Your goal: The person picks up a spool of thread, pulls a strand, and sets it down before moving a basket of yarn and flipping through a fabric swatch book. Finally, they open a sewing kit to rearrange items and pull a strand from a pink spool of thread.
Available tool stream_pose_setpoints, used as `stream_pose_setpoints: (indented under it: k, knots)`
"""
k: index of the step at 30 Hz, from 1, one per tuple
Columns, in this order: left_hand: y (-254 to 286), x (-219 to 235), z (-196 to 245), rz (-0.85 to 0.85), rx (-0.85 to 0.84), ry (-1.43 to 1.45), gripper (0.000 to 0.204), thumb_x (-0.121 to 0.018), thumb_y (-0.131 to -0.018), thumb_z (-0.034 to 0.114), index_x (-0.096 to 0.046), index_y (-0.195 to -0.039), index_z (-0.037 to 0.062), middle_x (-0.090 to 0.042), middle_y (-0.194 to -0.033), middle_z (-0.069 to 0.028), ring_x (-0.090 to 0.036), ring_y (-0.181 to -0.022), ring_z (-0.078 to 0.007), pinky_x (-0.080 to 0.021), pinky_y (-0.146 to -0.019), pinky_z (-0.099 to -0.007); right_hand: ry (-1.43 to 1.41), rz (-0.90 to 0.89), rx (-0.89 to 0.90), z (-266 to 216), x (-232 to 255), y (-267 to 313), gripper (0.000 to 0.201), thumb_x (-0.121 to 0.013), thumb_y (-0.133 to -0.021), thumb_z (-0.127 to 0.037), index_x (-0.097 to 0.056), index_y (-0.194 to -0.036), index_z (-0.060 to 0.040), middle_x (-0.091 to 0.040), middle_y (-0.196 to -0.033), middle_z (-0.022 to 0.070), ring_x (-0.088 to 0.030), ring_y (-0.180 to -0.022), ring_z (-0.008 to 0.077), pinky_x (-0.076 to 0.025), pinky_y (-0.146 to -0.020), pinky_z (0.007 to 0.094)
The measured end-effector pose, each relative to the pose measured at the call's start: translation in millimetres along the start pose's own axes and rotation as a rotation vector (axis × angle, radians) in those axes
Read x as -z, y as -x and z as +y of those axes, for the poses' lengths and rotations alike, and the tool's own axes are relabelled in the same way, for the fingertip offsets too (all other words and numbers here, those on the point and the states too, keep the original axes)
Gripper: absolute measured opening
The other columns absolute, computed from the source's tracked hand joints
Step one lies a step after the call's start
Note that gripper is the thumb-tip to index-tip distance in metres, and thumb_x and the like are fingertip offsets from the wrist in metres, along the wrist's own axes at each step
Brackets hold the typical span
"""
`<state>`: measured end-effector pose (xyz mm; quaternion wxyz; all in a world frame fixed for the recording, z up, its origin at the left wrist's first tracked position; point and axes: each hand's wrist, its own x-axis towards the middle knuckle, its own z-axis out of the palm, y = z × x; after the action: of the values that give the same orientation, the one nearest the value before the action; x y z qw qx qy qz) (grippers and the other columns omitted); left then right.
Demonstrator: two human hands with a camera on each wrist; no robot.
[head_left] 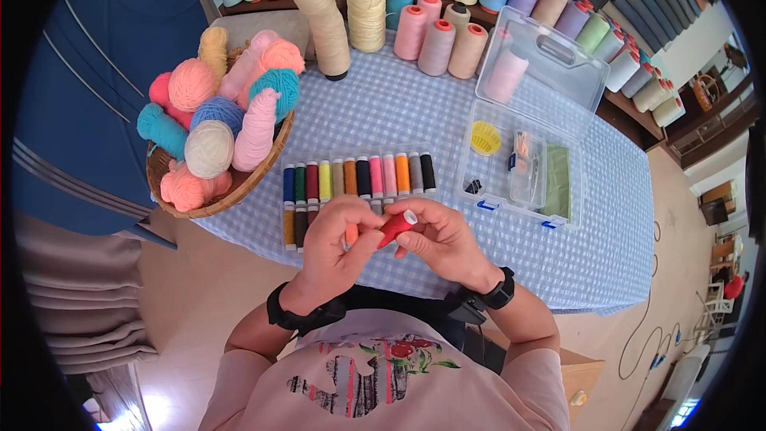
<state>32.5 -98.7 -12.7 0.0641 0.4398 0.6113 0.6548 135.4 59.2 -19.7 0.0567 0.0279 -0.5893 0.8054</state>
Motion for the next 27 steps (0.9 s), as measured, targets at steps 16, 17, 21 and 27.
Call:
stream_pose_setpoints:
  k: [16, 17, 21, 27]
  knots:
    - [6.2, 6.1, 7.8, -0.128, -0.154, -0.243, 0.014, -0.063, -0.077, -0.004, -0.055, -0.086, 0.0027, -0.053, -0.085, -0.0117, -0.054, -0.075, -0.0257, -0.044, -0.068, -0.0316, 0.156, 0.428, 0.209, -14.6, 7.7, -1.3, 0.037, -0.065, -0.085, -0.005, -0.05, -0.119, -0.005, -0.061, -0.094, 0.0036, -0.061, -0.079, 0.01, -0.05, -0.067, 0.0226]
    - [8.9, 11.0, 8.2, -0.126, -0.138, -0.247, 0.013, -0.062, -0.077, -0.004, -0.055, -0.086, 0.0027, -0.053, -0.084, -0.0118, -0.053, -0.075, -0.0268, -0.043, -0.069, -0.0325, 0.161, 0.436, 0.206, -17.3, 13.4, -2.1, 0.037, -0.065, -0.085, -0.005, -0.05, -0.119, -0.005, -0.061, -0.094, 0.0036, -0.061, -0.079, 0.01, -0.05, -0.067, 0.0226]
    - [19.8, 30.8, 9.1, -0.123, -0.103, -0.245, 0.012, -0.06, -0.077, -0.004, -0.055, -0.086, 0.0023, -0.052, -0.079, -0.0117, -0.052, -0.072, -0.0263, -0.043, -0.067, -0.0334, 0.674, 0.544, 0.388, -33.0, 29.5, 2.0, 0.027, -0.067, -0.081, -0.005, -0.053, -0.105, -0.0045, -0.064, -0.087, 0.0057, -0.062, -0.068, 0.0131, -0.048, -0.055, 0.0261]
    - [37.6, 61.8, 10.2, -0.072, -0.081, -0.413, 0.018, -0.067, -0.071, -0.007, -0.056, -0.081, 0.0027, -0.053, -0.077, -0.0108, -0.053, -0.069, -0.0249, -0.044, -0.062, -0.0315, 1.18, 0.366, 0.182, -36.1, 21.6, 2.8, 0.029, -0.071, -0.076, -0.011, -0.056, -0.1, -0.006, -0.066, -0.075, 0.0083, -0.063, -0.058, 0.0228, -0.049, -0.053, 0.032]
